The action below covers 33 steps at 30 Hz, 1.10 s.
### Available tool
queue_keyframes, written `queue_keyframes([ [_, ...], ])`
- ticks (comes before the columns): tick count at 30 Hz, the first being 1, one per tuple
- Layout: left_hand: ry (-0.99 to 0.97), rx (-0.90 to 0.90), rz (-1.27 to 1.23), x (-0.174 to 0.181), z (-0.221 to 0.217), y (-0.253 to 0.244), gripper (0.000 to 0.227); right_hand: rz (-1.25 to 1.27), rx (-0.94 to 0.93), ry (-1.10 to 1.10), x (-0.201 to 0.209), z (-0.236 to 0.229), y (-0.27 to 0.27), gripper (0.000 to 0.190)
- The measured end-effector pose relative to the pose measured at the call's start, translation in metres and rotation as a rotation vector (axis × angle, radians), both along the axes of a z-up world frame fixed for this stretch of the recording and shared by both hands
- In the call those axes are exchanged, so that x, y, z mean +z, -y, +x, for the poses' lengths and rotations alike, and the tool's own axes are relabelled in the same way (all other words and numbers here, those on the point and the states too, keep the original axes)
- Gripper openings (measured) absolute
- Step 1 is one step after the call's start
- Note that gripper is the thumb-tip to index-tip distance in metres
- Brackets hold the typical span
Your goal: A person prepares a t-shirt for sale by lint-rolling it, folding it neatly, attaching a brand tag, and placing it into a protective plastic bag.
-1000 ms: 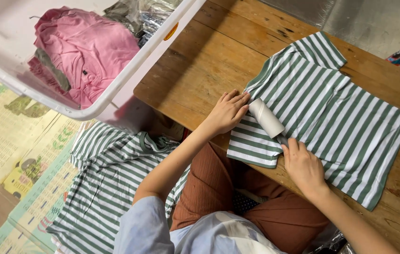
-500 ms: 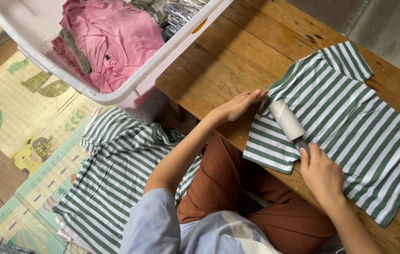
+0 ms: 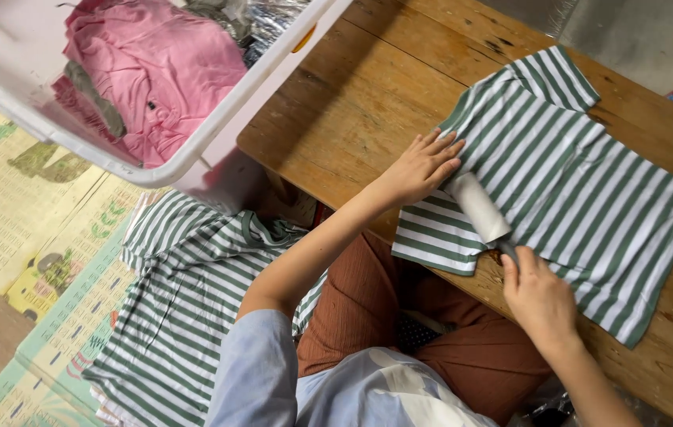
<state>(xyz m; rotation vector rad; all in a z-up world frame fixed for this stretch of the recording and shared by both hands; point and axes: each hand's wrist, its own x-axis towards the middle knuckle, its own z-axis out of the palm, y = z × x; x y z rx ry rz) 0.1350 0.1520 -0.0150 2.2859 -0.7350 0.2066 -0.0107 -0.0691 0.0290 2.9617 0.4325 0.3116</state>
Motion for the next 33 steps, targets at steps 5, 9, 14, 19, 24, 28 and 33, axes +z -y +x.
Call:
queue_keyframes([
  [5,-0.192,-0.148,0.177,-0.013,0.013,0.008,0.051,0.091,-0.003,-0.061,-0.024,-0.027,0.002,0.027],
  [9,-0.251,-0.112,0.274,0.017,0.009,0.004,0.057,0.325,0.064,-0.135,-0.002,-0.041,0.003,0.023],
  [14,-0.139,-0.074,0.373,0.041,-0.015,0.057,0.064,0.26,-0.352,0.002,-0.007,-0.057,0.039,0.028],
  [19,-0.046,-0.26,0.391,0.029,-0.026,0.114,0.062,0.114,-0.662,-0.052,-0.02,-0.07,0.051,0.031],
  [24,-0.072,-0.211,0.546,0.021,-0.024,0.116,0.067,0.223,-0.938,-0.138,-0.019,-0.065,0.102,0.032],
  [28,-0.081,-0.195,0.554,0.016,-0.024,0.118,0.067,0.178,-1.099,-0.169,0.002,-0.059,0.129,0.035],
  [33,-0.051,-0.177,0.553,0.012,-0.025,0.119,0.067,0.363,-0.823,0.012,0.035,-0.016,0.091,0.028],
])
